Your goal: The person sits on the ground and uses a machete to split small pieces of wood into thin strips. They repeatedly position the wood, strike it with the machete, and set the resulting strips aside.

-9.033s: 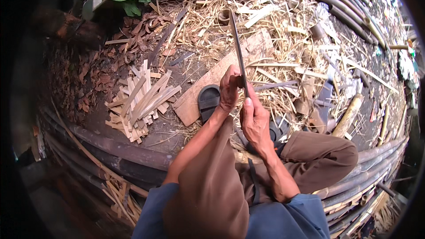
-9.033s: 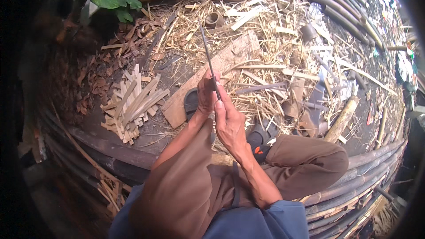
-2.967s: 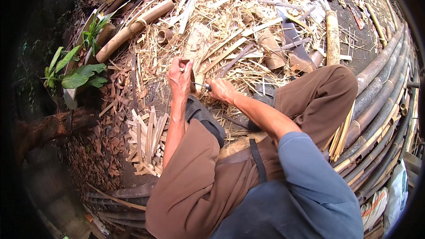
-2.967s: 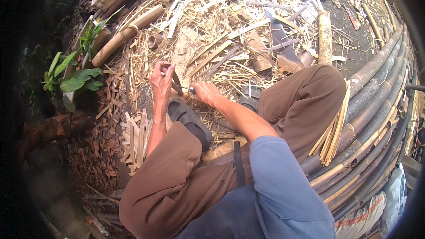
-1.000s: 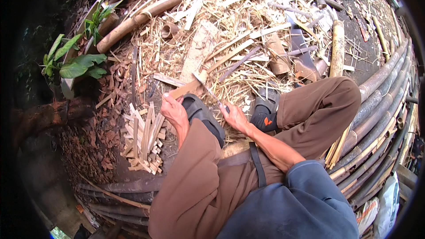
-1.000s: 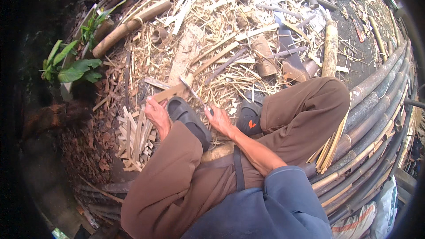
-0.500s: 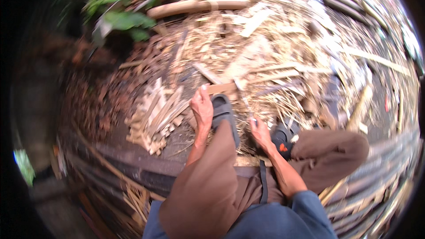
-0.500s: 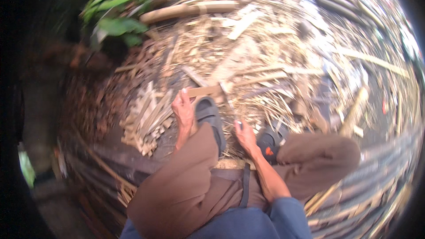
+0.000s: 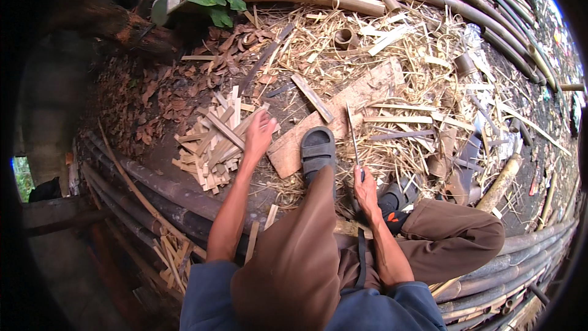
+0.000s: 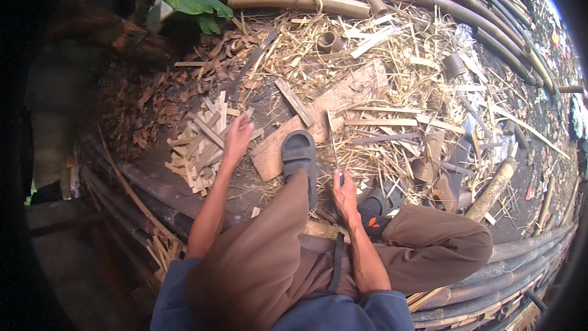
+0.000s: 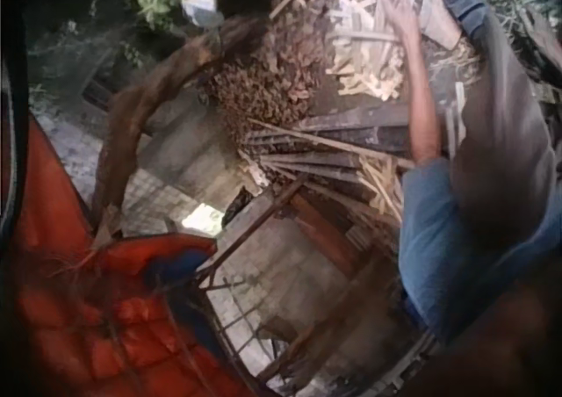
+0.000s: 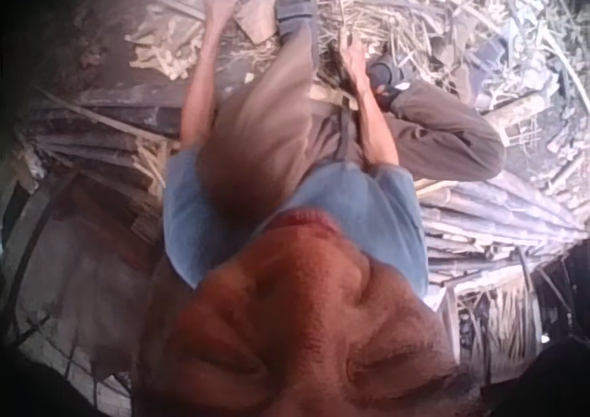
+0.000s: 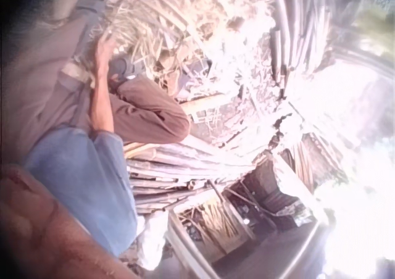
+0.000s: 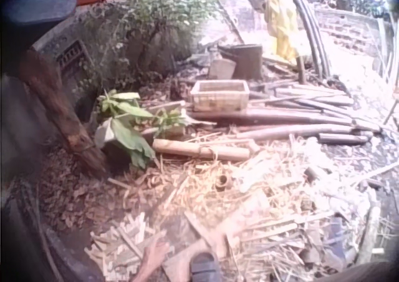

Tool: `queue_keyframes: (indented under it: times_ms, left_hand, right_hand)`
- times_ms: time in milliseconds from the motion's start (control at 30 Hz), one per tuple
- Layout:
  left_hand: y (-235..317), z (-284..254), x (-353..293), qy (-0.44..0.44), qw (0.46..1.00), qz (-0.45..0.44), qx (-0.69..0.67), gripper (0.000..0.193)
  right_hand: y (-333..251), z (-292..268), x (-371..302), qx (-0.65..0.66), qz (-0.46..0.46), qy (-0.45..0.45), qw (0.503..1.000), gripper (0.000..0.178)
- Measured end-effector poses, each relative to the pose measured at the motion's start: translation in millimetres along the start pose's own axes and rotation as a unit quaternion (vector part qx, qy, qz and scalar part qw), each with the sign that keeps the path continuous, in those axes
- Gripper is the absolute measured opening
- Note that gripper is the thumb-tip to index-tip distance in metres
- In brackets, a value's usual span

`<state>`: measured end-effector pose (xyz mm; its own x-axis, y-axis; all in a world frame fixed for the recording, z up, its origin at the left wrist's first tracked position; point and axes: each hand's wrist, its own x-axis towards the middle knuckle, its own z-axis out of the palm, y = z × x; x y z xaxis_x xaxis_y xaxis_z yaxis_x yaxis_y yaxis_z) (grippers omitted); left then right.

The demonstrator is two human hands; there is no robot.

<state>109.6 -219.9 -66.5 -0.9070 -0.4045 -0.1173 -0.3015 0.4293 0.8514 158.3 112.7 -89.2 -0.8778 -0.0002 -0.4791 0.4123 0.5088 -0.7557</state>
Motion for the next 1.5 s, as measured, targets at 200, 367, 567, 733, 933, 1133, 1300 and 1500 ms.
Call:
queue_keyframes:
  times_ms: [200, 367, 567, 733, 933, 1133, 1300, 1500]
  left_hand:
    - [-75.5, 134.5, 130.1, -0.021, 0.819, -0.366, -0.440, 0.046]
    - [12.2, 192.2, 136.1, 0.151, 0.818, -0.330, -0.446, 0.046]
    - [47.7, 147.7, 62.8, 0.051, 0.894, 0.021, -0.444, 0.051]
    - [109.5, 101.3, 15.7, 0.123, 0.883, -0.041, -0.452, 0.056]
    - [89.4, 86.5, 4.4, 0.051, 0.982, -0.034, -0.181, 0.057]
    - [122.6, 93.2, -11.0, 0.078, 0.990, -0.013, -0.117, 0.055]
    - [116.3, 100.0, 0.9, 0.035, 0.996, -0.016, -0.080, 0.053]
    - [114.4, 99.1, -2.2, 0.086, 0.936, -0.018, -0.341, 0.046]
  right_hand:
    - [11.4, -1.0, -0.7, -0.035, 0.006, -0.027, 0.999, 0.046]
    - [13.6, -14.5, -3.8, -0.040, 0.031, 0.004, 0.999, 0.046]
    - [-16.3, -14.0, -16.1, 0.008, 0.011, 0.015, 1.000, 0.045]
    - [-23.2, -21.8, -13.2, 0.009, -0.011, 0.027, 1.000, 0.044]
    - [-78.9, -9.0, -28.9, 0.042, -0.086, -0.039, 0.995, 0.036]
    - [-34.7, 30.3, 19.9, 0.057, -0.105, 0.033, 0.992, 0.039]
    - [-25.6, 7.8, 16.4, 0.012, -0.101, 0.009, 0.995, 0.043]
    - [2.5, 5.7, 27.2, 0.076, -0.003, -0.022, 0.997, 0.049]
